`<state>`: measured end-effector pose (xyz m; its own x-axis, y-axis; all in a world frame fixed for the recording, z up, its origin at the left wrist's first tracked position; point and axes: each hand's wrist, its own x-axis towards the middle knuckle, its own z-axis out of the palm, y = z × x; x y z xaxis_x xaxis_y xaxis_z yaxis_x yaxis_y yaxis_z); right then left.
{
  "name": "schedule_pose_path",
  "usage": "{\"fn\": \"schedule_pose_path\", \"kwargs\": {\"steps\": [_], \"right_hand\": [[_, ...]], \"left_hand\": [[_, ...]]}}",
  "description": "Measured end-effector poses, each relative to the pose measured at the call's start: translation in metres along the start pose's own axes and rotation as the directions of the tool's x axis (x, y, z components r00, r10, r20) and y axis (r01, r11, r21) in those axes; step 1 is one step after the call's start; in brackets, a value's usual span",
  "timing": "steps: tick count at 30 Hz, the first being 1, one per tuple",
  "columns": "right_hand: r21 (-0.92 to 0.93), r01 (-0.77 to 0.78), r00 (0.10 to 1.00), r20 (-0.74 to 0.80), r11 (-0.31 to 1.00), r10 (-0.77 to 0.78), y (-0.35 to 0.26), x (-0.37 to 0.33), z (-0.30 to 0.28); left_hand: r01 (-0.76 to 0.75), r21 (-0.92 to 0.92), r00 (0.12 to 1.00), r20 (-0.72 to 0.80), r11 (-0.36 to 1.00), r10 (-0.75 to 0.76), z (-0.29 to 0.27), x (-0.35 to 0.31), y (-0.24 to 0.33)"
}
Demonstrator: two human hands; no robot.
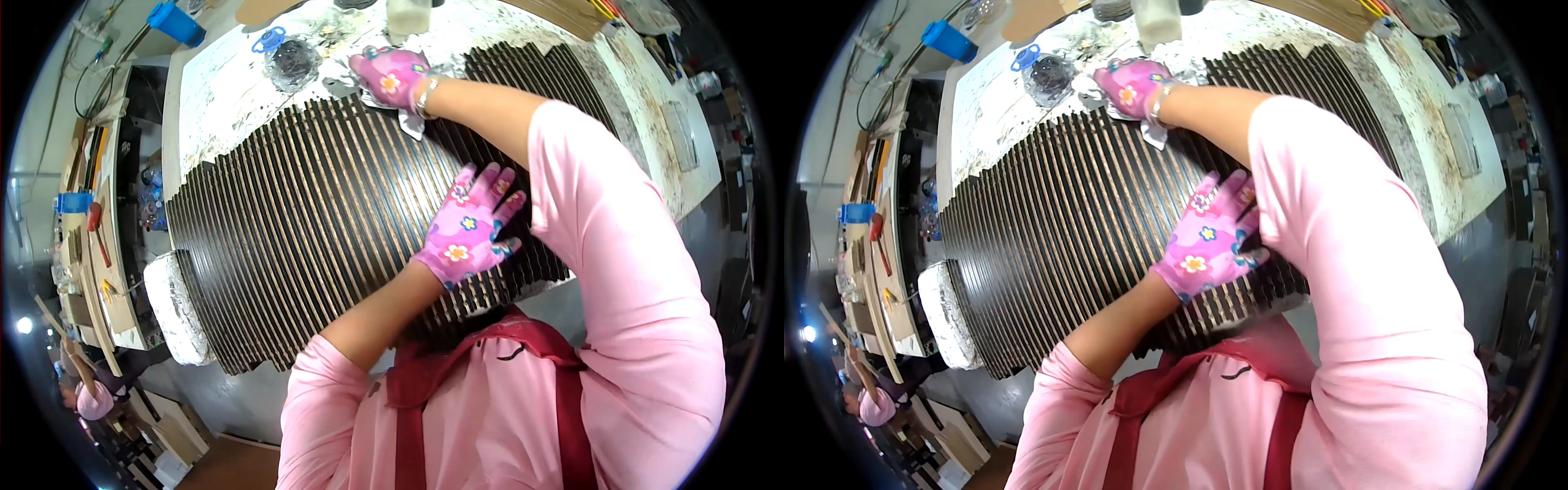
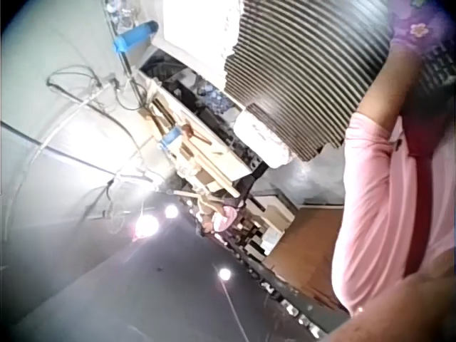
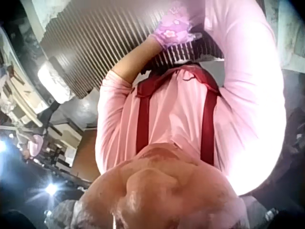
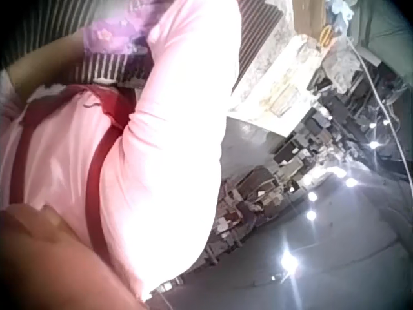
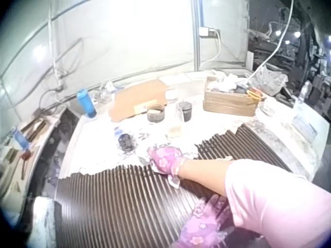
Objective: The person wipes a row of dark slats on a table with a cloth and liquid from a bottle, puts on floral gloves, and continues wiping the slats both on the table and individually by hand.
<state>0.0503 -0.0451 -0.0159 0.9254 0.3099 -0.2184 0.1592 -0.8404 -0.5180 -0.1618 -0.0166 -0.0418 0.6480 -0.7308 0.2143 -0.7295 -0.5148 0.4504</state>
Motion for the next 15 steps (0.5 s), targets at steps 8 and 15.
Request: {"fn": "schedule_pose_path", "kwargs": {"steps": [8,15], "right_hand": [[0.033,0.390,0.892,-0.263,0.920,-0.369,0.043,-0.131,-0.088],[-0.367,0.451,0.856,-0.080,0.814,-0.510,0.091,-0.120,0.012]], "left_hand": [[0.247,0.117,0.969,-0.023,0.962,-0.246,-0.037,-0.077,0.004],[0.229,0.150,0.961,0.125,0.962,-0.248,-0.045,-0.073,0.014]]}}
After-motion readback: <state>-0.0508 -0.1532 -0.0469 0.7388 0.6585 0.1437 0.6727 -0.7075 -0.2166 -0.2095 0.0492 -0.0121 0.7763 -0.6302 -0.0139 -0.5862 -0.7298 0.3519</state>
